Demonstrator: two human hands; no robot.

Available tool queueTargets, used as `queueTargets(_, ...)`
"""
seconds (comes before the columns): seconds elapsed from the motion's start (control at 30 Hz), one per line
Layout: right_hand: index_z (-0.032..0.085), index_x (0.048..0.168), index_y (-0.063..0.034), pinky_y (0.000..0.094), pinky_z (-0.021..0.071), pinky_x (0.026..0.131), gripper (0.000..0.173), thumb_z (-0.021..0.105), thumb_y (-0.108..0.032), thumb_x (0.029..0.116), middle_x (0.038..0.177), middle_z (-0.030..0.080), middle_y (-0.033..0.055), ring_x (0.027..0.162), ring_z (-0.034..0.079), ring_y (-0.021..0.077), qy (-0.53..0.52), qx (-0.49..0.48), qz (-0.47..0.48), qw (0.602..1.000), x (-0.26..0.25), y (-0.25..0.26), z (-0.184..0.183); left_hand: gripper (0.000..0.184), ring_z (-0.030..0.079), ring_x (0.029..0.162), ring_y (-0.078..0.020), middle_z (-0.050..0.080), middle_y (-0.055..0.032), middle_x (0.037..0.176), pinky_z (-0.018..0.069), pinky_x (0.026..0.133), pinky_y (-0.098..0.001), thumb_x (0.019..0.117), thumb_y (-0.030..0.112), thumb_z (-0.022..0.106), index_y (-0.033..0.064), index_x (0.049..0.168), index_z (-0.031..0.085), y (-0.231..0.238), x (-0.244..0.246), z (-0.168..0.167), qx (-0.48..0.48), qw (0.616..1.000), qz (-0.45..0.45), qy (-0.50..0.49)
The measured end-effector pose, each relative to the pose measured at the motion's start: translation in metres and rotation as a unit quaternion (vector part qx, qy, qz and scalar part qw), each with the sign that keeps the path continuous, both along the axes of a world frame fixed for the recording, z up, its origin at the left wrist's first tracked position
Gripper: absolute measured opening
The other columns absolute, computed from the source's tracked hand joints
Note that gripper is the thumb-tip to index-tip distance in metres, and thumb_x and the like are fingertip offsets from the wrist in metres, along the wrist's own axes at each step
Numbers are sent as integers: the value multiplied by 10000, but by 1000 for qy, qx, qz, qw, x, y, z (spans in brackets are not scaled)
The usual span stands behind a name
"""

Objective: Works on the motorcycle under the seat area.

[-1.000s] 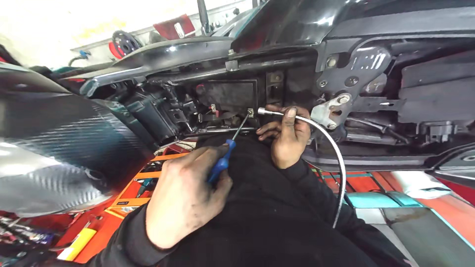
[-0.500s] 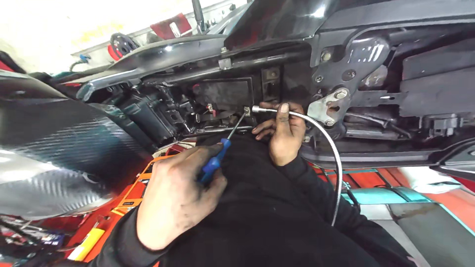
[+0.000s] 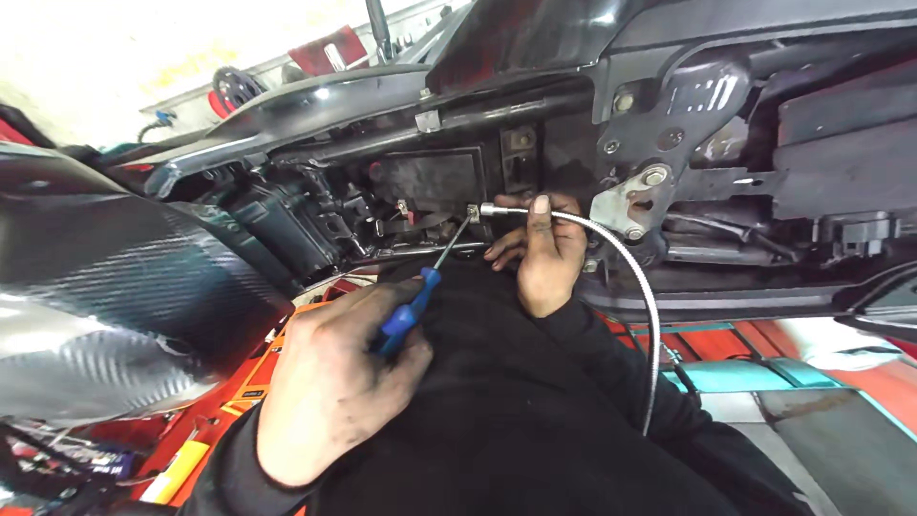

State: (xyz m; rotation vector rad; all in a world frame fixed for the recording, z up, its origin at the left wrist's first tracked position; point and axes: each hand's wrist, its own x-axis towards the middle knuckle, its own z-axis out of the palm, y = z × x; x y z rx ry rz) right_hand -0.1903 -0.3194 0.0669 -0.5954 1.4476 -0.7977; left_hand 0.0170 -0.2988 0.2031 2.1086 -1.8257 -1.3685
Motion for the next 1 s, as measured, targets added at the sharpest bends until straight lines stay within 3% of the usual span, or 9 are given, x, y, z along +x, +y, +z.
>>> queueTargets(0.83, 524, 1158, -54, 317, 574, 397, 218, 360, -196, 1133, 962, 756, 142, 461, 648, 189, -13, -40, -27, 999, 2, 3, -1, 335, 662, 781, -15, 757, 10, 928, 548, 680, -235, 868, 288, 643, 139, 1136, 777, 2, 10, -6, 21, 999, 36, 27)
queueTargets(1.0, 573, 1130, -44, 319, 593, 446, 213, 407, -177, 1120, 996, 755, 167, 510, 672, 187, -71, -94, -12, 993, -5, 10, -4, 336, 666, 787, -15, 759, 7, 937, 551, 688, -231, 867, 287, 649, 136, 1140, 776, 1, 10, -5, 22, 999, 38, 25)
